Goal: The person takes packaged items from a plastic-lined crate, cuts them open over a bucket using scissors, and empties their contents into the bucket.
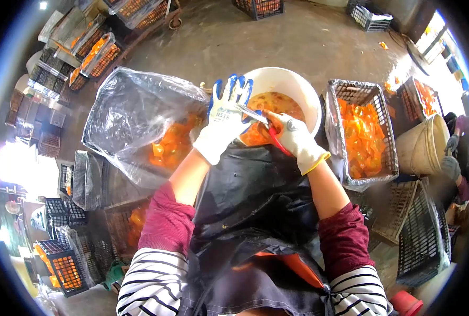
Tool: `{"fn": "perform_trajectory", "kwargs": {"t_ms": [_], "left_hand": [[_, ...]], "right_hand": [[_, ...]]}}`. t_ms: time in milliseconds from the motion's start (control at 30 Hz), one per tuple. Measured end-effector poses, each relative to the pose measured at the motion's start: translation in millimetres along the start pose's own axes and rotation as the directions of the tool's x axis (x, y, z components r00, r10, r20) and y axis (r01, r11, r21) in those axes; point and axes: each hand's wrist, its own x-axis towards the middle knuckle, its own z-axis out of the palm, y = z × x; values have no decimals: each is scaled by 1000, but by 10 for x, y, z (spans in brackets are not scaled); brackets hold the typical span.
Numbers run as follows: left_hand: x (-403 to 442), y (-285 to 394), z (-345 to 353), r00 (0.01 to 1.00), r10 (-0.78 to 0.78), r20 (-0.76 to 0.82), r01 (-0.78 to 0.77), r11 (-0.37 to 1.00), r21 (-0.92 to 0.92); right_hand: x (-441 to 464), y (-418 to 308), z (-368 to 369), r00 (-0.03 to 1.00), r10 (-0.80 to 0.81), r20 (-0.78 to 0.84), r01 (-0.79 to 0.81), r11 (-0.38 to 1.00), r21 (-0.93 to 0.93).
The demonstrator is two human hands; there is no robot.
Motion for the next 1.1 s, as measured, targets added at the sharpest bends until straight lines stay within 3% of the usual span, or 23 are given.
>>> {"fn": "perform_trajectory", "kwargs": {"t_ms": [33, 100, 133, 167, 200, 233, 267, 433, 567, 633, 700, 767, 867, 967, 1067, 1100], "left_hand": [[0, 7, -6, 1000, -13, 14, 13, 1000, -14], [0, 10, 61, 991, -127, 35, 130, 985, -111], [39, 1, 76, 941, -252, 226, 337, 629, -701], [99, 16, 26, 839, -364, 404, 413, -55, -909], [143, -8, -47, 780, -291, 554, 338, -548, -765], [162, -19, -165, 802, -208, 560, 223, -765, -604], [162, -18, -191, 800, -225, 556, 123, -846, -519], [155, 172, -116, 872, -208, 443, -18, -918, -396], [196, 309, -52, 908, -206, 364, -71, -934, -351], [184, 337, -81, 912, -191, 364, -57, -936, -347], [184, 346, -91, 906, -195, 376, -55, -935, -351], [185, 351, -106, 887, -213, 409, -59, -932, -357], [165, 335, -119, 871, -239, 429, -63, -921, -384], [139, 309, -193, 836, -281, 471, -71, -907, -415], [103, 234, -145, 841, -302, 449, -114, -910, -399], [106, 226, -123, 835, -332, 440, -133, -896, -424]], "right_hand": [[-35, -128, -94, 999, -8, -31, 8, 1000, -16], [-7, -59, -112, 990, 113, -84, -94, 974, 205], [11, -5, -114, 980, 174, -99, -135, 940, 314], [18, 90, -65, 971, 201, -126, -106, 842, 528], [19, 185, -11, 970, 207, -130, -107, 838, 536], [20, 249, 26, 968, 213, -134, -108, 833, 543], [34, 300, 60, 966, 219, -140, -108, 829, 549], [23, 131, 98, 928, 357, -104, -338, 927, 164], [-16, 191, 177, 990, 37, -133, -33, 999, 28], [61, 551, 462, 974, 158, -163, -75, 902, 425], [78, 627, 493, 954, 243, -173, -101, 810, 578], [42, 490, 405, 938, 290, -188, -150, 833, 533], [-41, 332, 281, 968, 226, -112, -151, 874, 462], [-162, 108, 91, 997, 75, 13, -76, 965, 251], [-211, -89, -5, 998, 11, -63, 6, 966, 258], [-183, -82, 29, 991, 131, -25, -112, 919, 377]]}}
